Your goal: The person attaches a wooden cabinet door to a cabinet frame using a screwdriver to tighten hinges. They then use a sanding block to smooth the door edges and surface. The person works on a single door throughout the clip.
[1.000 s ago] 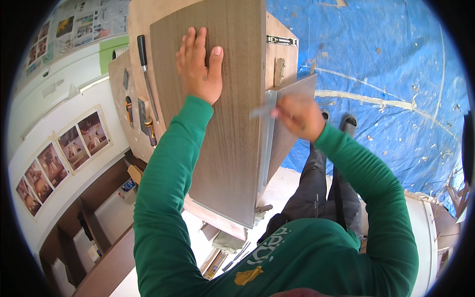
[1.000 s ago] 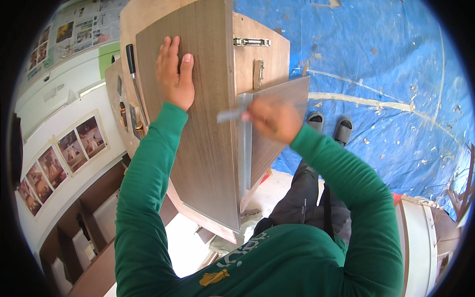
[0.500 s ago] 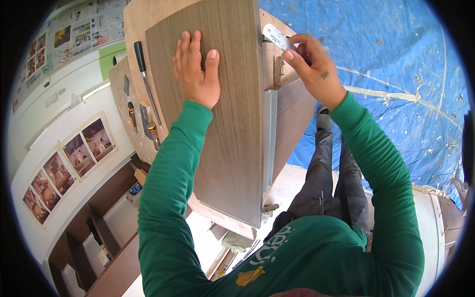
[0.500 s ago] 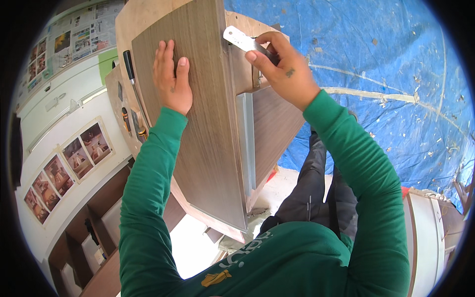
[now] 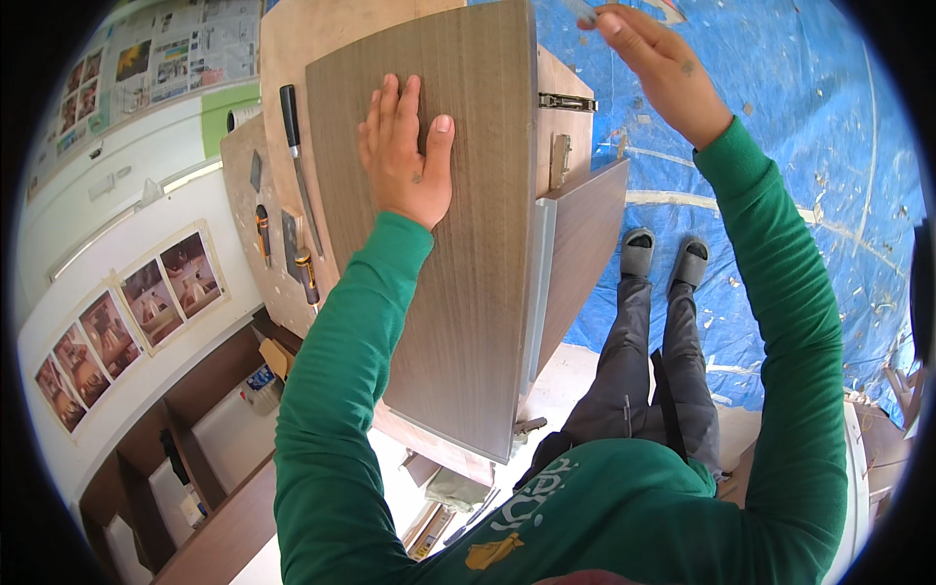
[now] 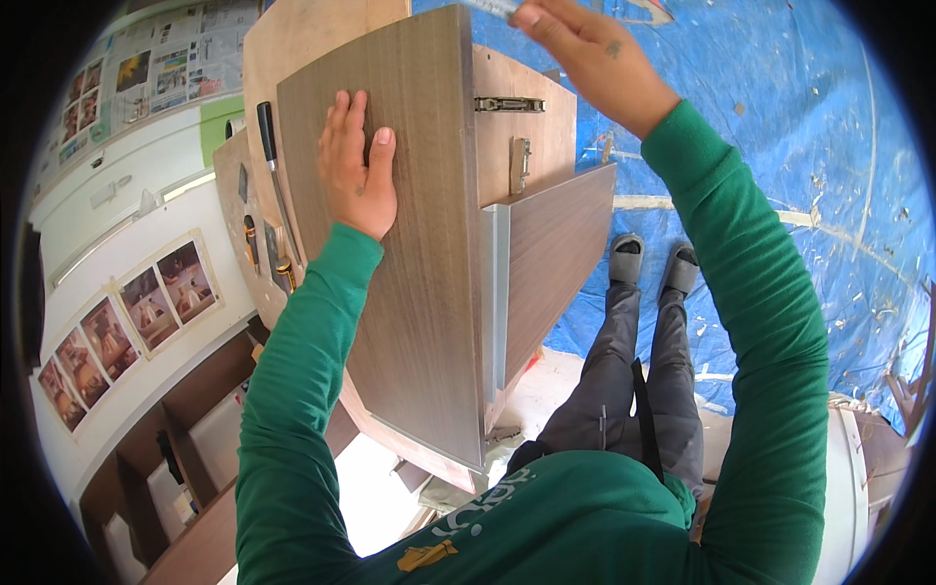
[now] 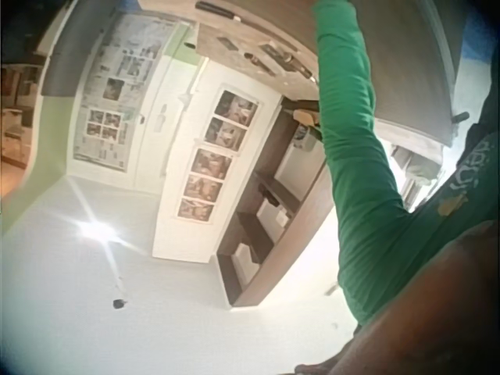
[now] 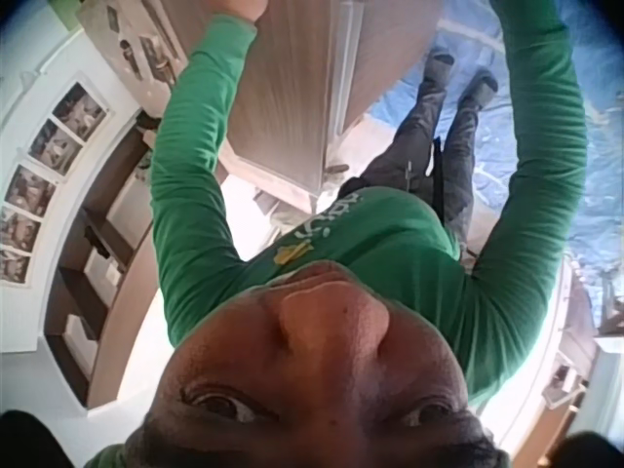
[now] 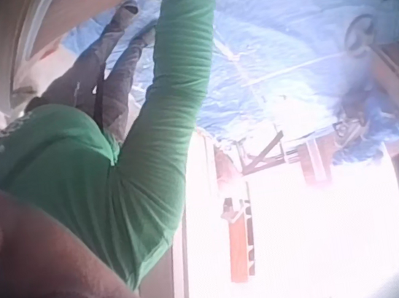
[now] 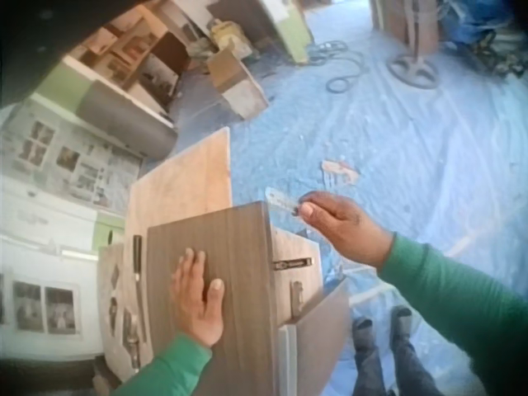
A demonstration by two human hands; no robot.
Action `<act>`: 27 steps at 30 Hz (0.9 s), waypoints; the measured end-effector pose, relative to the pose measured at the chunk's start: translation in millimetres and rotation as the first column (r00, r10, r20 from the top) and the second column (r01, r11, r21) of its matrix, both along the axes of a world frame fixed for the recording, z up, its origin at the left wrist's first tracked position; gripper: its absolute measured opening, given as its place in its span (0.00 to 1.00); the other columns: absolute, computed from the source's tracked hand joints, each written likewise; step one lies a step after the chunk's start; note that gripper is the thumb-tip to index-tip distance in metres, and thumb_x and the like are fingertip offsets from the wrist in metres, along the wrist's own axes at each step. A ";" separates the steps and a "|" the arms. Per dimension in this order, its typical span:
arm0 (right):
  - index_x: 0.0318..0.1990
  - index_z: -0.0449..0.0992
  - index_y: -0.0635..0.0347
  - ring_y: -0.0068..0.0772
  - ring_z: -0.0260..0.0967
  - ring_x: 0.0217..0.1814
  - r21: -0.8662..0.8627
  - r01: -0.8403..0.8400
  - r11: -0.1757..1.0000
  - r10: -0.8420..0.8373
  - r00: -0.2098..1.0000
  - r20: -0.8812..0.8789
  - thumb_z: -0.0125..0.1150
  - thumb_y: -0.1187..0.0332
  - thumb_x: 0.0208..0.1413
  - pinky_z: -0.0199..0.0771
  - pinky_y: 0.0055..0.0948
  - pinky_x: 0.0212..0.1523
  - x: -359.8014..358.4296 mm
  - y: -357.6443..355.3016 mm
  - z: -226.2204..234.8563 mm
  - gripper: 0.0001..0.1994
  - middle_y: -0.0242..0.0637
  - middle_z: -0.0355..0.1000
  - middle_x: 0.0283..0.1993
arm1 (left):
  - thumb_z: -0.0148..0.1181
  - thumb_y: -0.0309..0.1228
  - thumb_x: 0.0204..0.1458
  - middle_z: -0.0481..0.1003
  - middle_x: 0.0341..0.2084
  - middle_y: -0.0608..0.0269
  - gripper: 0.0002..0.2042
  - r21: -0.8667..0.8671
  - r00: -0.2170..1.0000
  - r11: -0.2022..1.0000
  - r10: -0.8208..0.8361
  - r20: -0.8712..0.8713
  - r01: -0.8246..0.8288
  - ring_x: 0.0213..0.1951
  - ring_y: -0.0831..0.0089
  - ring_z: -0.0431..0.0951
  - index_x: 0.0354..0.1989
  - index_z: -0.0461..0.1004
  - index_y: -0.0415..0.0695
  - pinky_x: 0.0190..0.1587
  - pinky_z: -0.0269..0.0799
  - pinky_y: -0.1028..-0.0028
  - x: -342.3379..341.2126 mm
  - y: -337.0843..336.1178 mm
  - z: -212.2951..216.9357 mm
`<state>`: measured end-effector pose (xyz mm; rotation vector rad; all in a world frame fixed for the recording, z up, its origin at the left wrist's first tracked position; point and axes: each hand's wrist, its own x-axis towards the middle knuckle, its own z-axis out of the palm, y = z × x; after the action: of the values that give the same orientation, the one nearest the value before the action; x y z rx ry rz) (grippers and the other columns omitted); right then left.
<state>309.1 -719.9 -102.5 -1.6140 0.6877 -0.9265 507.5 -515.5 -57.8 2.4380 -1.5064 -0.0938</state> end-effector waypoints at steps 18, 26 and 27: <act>0.36 0.75 0.51 0.36 0.66 0.43 -0.554 -0.558 0.618 0.546 0.811 -0.209 0.70 0.72 0.45 0.69 0.37 0.43 -33.9 68.8 -12.6 0.11 0.29 0.68 0.36 | 0.50 0.47 0.68 0.55 0.76 0.49 0.30 0.025 1.000 1.000 0.001 -0.011 0.000 0.78 0.50 0.49 0.74 0.61 0.46 0.78 0.36 0.47 -0.2 -0.6 2.7; 0.38 0.75 0.57 0.50 0.70 0.44 -0.470 -0.434 0.769 0.419 0.897 -0.142 0.68 0.73 0.53 0.73 0.46 0.42 -8.0 12.9 -25.2 0.08 0.39 0.72 0.37 | 0.50 0.48 0.68 0.54 0.77 0.50 0.31 0.048 1.000 0.999 0.001 0.005 -0.001 0.78 0.50 0.49 0.75 0.60 0.46 0.78 0.36 0.47 -0.7 -0.8 3.0; 0.38 0.75 0.58 0.52 0.71 0.44 -0.466 -0.420 0.779 0.409 0.903 -0.130 0.67 0.73 0.54 0.73 0.47 0.42 -4.0 7.1 -26.1 0.07 0.41 0.72 0.38 | 0.50 0.48 0.68 0.54 0.77 0.50 0.31 0.050 1.000 0.999 -0.001 0.006 0.000 0.78 0.50 0.49 0.75 0.60 0.46 0.78 0.36 0.47 -0.6 -0.9 3.1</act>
<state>305.1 -712.9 -128.6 -2.1141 0.0808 -0.7826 506.9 -516.5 -54.7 2.4786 -1.5247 -0.1259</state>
